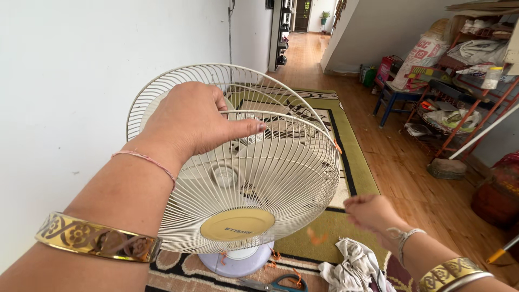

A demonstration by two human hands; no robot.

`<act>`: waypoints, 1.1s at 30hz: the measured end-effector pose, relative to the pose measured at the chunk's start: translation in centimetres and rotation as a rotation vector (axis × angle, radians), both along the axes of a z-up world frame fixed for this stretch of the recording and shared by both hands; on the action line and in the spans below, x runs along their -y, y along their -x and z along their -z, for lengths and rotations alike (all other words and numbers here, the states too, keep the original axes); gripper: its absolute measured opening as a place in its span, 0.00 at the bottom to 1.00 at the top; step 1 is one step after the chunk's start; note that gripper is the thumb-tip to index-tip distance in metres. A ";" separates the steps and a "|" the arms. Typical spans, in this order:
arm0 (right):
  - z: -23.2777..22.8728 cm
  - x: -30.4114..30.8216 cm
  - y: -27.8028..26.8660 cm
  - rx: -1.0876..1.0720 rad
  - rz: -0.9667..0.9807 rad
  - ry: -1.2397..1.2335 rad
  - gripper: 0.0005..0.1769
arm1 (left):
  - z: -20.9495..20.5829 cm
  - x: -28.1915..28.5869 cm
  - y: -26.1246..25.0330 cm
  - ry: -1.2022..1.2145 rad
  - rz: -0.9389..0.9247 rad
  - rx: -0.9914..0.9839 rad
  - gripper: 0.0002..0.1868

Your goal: The person secures a white metal fan cage using orange zip ties. They thread the ties through the cage bars, pull them tight, and trim the excess ends. The person rotates the fan to access different points around the cage and continues fastening until the cage is held in place.

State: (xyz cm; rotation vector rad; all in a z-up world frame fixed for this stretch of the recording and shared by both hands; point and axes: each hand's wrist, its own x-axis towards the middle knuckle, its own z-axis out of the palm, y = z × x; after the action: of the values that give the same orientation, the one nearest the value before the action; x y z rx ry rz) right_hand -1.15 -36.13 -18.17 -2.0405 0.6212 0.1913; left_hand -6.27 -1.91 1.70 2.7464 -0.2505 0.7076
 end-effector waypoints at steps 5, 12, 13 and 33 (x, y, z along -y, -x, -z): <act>-5.4 -0.9 -1.9 0.614 -0.104 -0.245 0.19 | -0.7 0.3 -0.8 -0.045 -0.083 0.015 0.37; -4.9 -4.6 -2.6 0.785 -0.297 -0.281 0.24 | -0.4 -1.4 -5.4 -0.233 0.164 0.420 0.29; -5.1 -4.7 -3.0 0.779 -0.305 -0.300 0.22 | -0.3 -1.7 -6.0 -0.221 0.152 0.362 0.29; -10.1 -2.6 -13.4 0.561 -0.455 -0.351 0.18 | -2.5 2.0 -8.4 -0.341 -0.183 0.332 0.38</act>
State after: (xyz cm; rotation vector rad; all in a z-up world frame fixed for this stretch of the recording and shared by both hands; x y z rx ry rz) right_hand 12.26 -33.48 -8.08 -1.7484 -0.2174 -0.0148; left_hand 2.17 -3.87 4.22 2.9828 -0.2066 1.2816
